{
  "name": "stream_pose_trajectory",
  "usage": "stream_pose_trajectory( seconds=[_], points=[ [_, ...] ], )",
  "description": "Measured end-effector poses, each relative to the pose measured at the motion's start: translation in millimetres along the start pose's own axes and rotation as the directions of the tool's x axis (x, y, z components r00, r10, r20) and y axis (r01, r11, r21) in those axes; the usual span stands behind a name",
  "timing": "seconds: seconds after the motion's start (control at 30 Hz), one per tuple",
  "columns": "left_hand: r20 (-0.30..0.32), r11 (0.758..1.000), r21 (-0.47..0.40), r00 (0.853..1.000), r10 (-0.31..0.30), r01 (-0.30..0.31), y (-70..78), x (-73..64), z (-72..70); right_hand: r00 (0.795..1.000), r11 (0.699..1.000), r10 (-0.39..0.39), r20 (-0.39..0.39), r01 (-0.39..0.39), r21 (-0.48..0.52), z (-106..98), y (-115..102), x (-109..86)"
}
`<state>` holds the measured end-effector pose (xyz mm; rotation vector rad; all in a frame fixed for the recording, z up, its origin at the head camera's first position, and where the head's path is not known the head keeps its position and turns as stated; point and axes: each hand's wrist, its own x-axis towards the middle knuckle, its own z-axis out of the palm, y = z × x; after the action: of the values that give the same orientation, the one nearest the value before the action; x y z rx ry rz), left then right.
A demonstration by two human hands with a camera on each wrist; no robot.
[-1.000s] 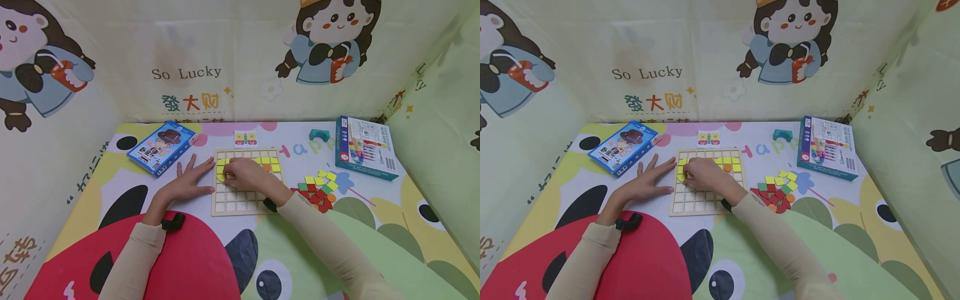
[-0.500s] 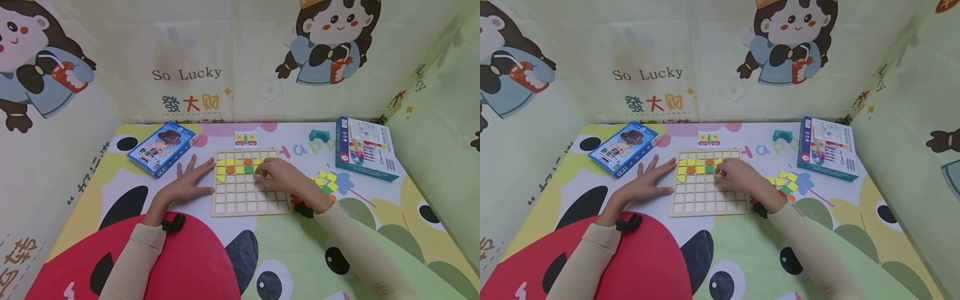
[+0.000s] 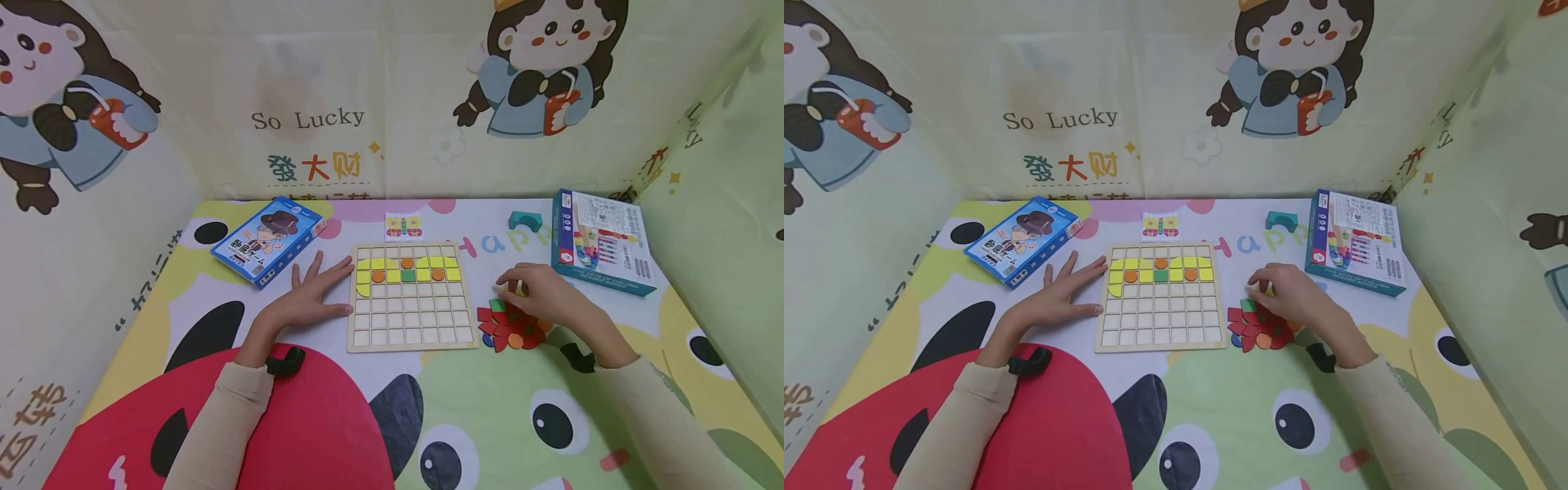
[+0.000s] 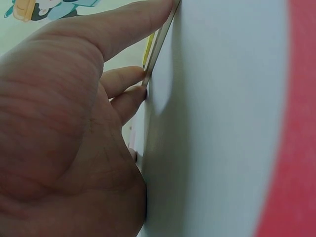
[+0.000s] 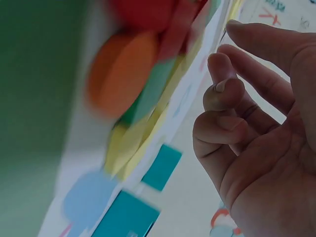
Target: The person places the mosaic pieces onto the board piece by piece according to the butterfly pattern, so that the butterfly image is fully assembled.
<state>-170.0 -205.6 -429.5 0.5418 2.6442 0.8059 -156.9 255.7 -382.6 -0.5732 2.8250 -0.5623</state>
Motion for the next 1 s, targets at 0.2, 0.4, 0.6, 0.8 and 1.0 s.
stream_pose_trajectory(
  seconds=[0.2, 0.4, 0.6, 0.8, 1.0],
  points=[
    [0.001, 1.0, 0.007, 1.0, -0.004, 0.004, -0.6, 0.1, 0.5, 0.999, 1.0, 0.027, 0.017, -0.028, 0.004, -5.8, 13.5, -9.6],
    [0.005, 1.0, 0.001, 1.0, -0.008, 0.008, 1.2, 0.0, 0.3, 0.999, 1.0, 0.018, 0.033, -0.018, 0.004, -5.1, 21.1, -12.2],
    [0.003, 1.0, 0.003, 1.0, -0.007, 0.007, 2.6, 0.0, -0.8, 0.999, 1.0, 0.024, 0.024, -0.024, 0.012, -3.5, 24.3, -12.9],
    [0.006, 1.0, 0.006, 1.0, -0.011, 0.011, 3.1, -0.3, -1.1, 1.0, 1.0, 0.022, 0.016, -0.022, 0.01, -1.4, 26.5, -12.0],
    [0.008, 1.0, 0.009, 1.0, -0.009, 0.009, 3.5, -1.3, -1.4, 0.999, 1.0, 0.03, 0.01, -0.031, 0.005, -0.9, 26.1, -9.6]
  ],
)
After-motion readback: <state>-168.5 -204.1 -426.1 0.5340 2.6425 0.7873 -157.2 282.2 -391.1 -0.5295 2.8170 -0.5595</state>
